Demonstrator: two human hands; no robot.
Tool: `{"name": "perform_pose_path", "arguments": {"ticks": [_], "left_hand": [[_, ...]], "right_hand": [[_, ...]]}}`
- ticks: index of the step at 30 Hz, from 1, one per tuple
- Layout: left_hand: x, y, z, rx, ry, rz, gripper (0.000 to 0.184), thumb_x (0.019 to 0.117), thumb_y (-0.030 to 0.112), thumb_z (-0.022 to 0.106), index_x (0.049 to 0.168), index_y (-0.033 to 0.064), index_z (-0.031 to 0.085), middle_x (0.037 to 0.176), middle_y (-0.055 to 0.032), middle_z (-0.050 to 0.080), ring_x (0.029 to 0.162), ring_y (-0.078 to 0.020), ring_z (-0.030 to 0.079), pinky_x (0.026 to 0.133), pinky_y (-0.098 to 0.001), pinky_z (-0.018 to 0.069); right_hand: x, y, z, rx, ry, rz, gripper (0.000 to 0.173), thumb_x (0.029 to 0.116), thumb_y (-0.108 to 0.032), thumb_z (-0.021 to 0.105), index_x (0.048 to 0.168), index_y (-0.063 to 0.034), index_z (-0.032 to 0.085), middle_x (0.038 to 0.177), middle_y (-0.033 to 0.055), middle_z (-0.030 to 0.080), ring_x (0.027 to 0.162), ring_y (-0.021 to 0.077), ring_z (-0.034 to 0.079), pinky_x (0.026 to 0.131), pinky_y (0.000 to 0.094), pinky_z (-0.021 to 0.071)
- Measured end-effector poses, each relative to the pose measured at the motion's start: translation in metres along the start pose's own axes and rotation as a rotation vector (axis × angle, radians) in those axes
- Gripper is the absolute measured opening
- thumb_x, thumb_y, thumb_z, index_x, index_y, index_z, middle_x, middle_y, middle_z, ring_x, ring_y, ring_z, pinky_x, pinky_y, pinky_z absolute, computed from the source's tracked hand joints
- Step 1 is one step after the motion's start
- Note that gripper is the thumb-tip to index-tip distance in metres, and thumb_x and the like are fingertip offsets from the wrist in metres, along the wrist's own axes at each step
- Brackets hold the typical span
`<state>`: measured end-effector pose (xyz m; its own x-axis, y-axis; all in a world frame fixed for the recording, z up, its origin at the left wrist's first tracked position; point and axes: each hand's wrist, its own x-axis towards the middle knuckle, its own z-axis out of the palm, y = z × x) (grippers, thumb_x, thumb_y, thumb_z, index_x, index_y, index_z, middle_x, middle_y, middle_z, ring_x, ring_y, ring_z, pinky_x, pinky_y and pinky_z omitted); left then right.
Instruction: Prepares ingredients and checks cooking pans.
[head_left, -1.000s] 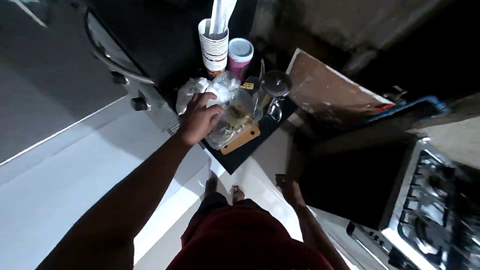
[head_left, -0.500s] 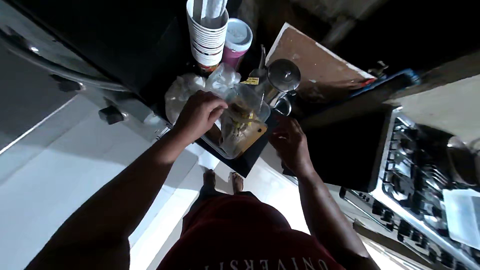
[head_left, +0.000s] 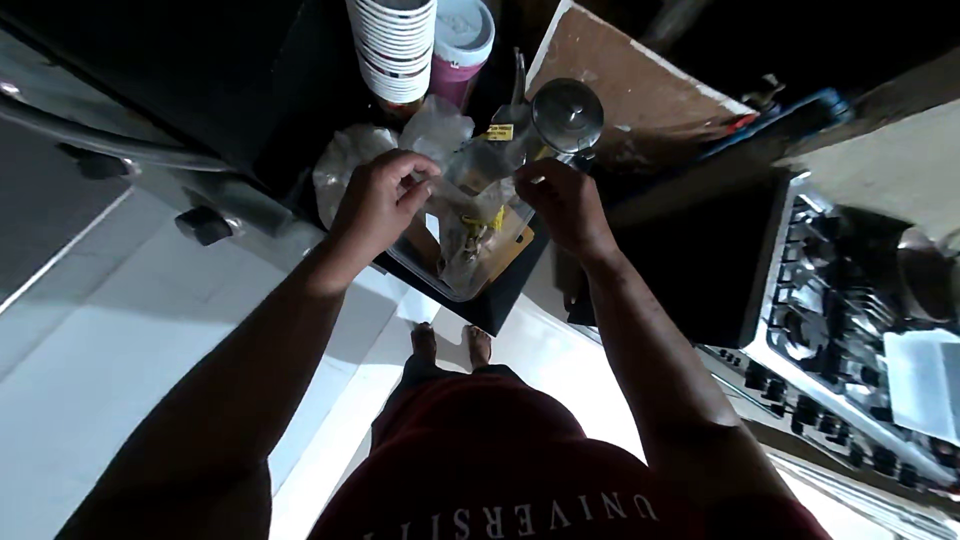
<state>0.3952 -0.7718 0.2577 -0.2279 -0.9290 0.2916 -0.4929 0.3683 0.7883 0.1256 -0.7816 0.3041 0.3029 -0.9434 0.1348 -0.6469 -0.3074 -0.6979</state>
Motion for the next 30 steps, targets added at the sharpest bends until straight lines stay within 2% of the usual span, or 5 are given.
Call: {"name": "perform_pose_path", "arguments": {"ticks": [5,10,13,21,30], "left_hand": [[-0.013,0.014,0.0,-0.014,0.079,-0.181,0.039,0.103,0.019,0.06,0.137,0.002,0.056,0.132,-0.0202,0.061,0.111,-0.0264,0.065,0.094,-0.0416,0.0555],[-0.037,0.044,0.008,0.154,0.076,-0.357,0.064,0.0992,0.046,0.063,0.148,0.009,0.044,0.106,-0.0199,0.068,0.084,-0.0339,0.069,0.074,-0.056,0.0567],[-0.04,0.055,0.022,0.24,-0.031,-0.429,0.065,0.0963,0.031,0.071,0.153,0.0148,0.043,0.104,-0.0232,0.071,0.089,-0.0444,0.07,0.077,-0.068,0.0522],[-0.043,0.047,0.005,-0.144,0.107,-0.194,0.04,0.0988,0.01,0.061,0.138,0.0043,0.053,0.116,-0.0097,0.064,0.091,-0.0068,0.063,0.082,-0.0251,0.055],[-0.016,0.063,-0.04,-0.538,0.193,-0.208,0.036,0.1011,0.007,0.05,0.136,0.0104,0.045,0.113,0.0006,0.065,0.1,-0.0181,0.072,0.091,-0.042,0.0631]], "right_hand": [[0.01,-0.009,-0.012,0.007,0.002,-0.057,0.019,0.1029,-0.015,0.059,0.11,-0.0023,0.07,0.093,0.0075,0.072,0.074,0.01,0.068,0.071,0.0288,0.0587],[0.02,-0.023,-0.027,-0.015,0.012,-0.108,0.019,0.1028,-0.015,0.059,0.111,-0.0037,0.071,0.093,0.0062,0.072,0.074,0.0094,0.067,0.07,0.0288,0.0577],[0.021,-0.027,-0.03,-0.065,0.026,-0.149,0.019,0.1032,-0.016,0.059,0.11,-0.0057,0.072,0.094,0.0055,0.073,0.077,0.0104,0.067,0.073,0.0303,0.057],[0.002,-0.005,-0.008,-0.129,0.044,-0.293,0.018,0.1002,-0.011,0.061,0.107,-0.0007,0.074,0.102,0.0127,0.072,0.085,0.0198,0.071,0.078,0.0363,0.0605],[-0.037,0.025,0.02,-0.146,-0.128,-0.269,0.016,0.0975,-0.008,0.063,0.107,-0.0034,0.075,0.11,0.0139,0.073,0.104,0.0297,0.071,0.09,0.0473,0.0589]]}}
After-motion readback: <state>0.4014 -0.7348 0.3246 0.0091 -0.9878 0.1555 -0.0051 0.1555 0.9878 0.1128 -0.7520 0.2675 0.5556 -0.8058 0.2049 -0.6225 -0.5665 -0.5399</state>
